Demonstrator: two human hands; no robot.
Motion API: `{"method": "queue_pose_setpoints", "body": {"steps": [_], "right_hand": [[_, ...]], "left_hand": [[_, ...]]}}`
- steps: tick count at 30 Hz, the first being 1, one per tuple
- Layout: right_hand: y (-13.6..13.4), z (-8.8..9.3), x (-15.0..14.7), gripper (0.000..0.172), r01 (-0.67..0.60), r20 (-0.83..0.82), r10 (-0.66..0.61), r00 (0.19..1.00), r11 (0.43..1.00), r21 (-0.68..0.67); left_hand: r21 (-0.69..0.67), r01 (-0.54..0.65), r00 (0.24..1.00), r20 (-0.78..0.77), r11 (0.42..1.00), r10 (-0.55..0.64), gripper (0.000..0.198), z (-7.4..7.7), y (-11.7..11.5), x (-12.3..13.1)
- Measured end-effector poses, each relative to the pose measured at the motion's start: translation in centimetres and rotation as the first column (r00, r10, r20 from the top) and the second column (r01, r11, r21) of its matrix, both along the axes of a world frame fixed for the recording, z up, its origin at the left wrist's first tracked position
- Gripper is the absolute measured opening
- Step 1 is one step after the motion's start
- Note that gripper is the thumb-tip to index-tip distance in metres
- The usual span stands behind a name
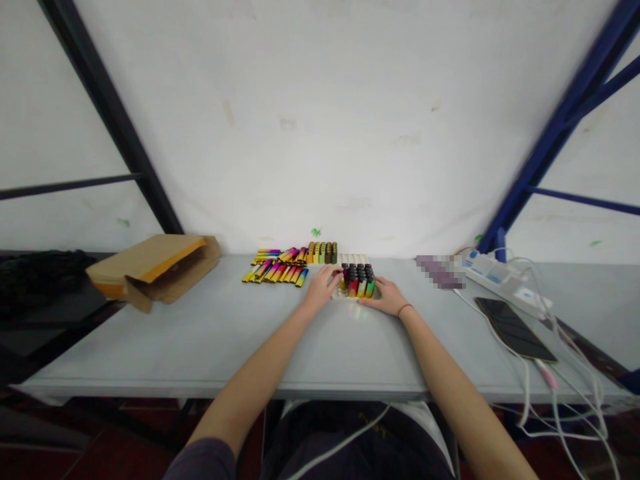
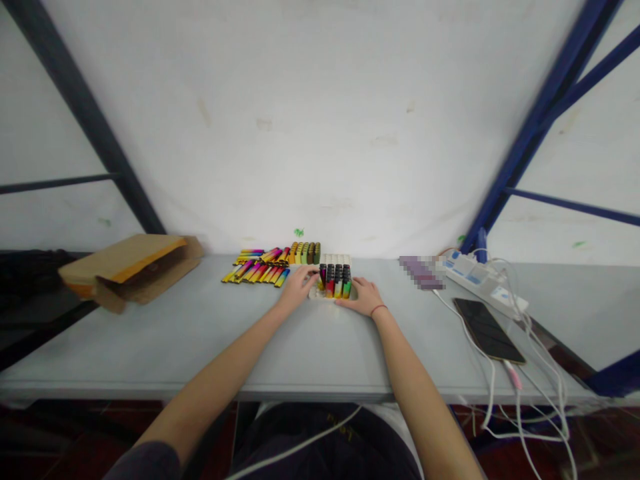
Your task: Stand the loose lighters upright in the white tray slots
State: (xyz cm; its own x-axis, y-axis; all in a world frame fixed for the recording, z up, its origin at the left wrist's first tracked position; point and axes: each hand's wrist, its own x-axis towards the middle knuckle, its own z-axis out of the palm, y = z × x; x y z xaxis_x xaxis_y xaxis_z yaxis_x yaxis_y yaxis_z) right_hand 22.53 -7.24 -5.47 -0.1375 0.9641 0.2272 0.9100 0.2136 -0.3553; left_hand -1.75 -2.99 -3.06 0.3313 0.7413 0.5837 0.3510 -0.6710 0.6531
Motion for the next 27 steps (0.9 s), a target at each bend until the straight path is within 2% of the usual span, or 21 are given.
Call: {"method": "queue_pose_setpoints", "body": {"steps": [4,6,7,9,10,12,13,15,17,19,23,27], "right_hand": [[0.1,-0.1,0.0,0.079,0.014,0.005,-0.014,1.0,1.0,-0.004],[0.1,-0.1,0.0,0.081,0.018,0.009,-0.018,1.0,1.0,-0.009],[0.1,0.0,0.0,0.081,0.015,0.007,-0.015,1.0,1.0,-0.01],[0.0,0.1,0.0,0.081,0.009,0.001,-0.009,1.0,1.0,-0.011],[-0.1,0.1,0.0,0.081,0.007,-0.001,-0.007,1.0,1.0,-0.012],[-0.1,0.2,0.0,0.082,0.006,-0.001,-0.006,1.0,1.0,-0.017],[-0.1,0.2,0.0,0.082,0.007,0.001,-0.007,1.0,1.0,-0.021],[-0.1,0.2,0.0,0.081,0.004,0.003,-0.004,1.0,1.0,-0.024],[-0.1,0.1,0.0,0.079,0.0,0.005,0.0,1.0,1.0,-0.023],[0.0,0.1,0.0,0.077,-0.004,0.011,0.004,1.0,1.0,-0.02],[0.0,-0.1,0.1,0.08,0.001,0.005,-0.001,1.0,1.0,-0.009],[0.1,-0.1,0.1,0.078,-0.001,-0.001,0.001,1.0,1.0,-0.006]], "left_hand": [[0.057,0.049,0.996,-0.078,0.997,-0.044,0.027,0.1,-0.3,0.2],[0.078,0.038,0.99,-0.136,0.996,-0.027,0.032,0.4,-0.6,0.3],[0.085,-0.013,0.985,-0.168,0.996,0.027,0.034,0.6,-0.6,0.2],[0.088,-0.231,0.942,-0.228,0.969,0.245,0.037,1.1,-0.7,-0.1],[0.082,-0.371,0.888,-0.26,0.925,0.379,0.039,1.3,-0.6,-0.5],[0.068,-0.602,0.735,-0.343,0.796,0.585,0.041,1.7,-0.3,-1.6],[0.07,-0.664,0.667,-0.396,0.745,0.631,0.041,1.8,-0.1,-2.3],[0.085,-0.706,0.581,-0.499,0.703,0.643,0.038,1.9,0.3,-3.5],[0.094,-0.706,0.545,-0.562,0.702,0.622,0.034,1.7,0.5,-4.2],[0.099,-0.687,0.543,-0.588,0.72,0.599,0.032,1.5,0.6,-4.2],[0.089,-0.596,0.601,-0.609,0.798,0.517,0.028,1.0,0.2,-2.8],[0.005,-0.531,0.661,-0.624,0.848,0.417,0.026,0.5,0.3,-1.9]]}}
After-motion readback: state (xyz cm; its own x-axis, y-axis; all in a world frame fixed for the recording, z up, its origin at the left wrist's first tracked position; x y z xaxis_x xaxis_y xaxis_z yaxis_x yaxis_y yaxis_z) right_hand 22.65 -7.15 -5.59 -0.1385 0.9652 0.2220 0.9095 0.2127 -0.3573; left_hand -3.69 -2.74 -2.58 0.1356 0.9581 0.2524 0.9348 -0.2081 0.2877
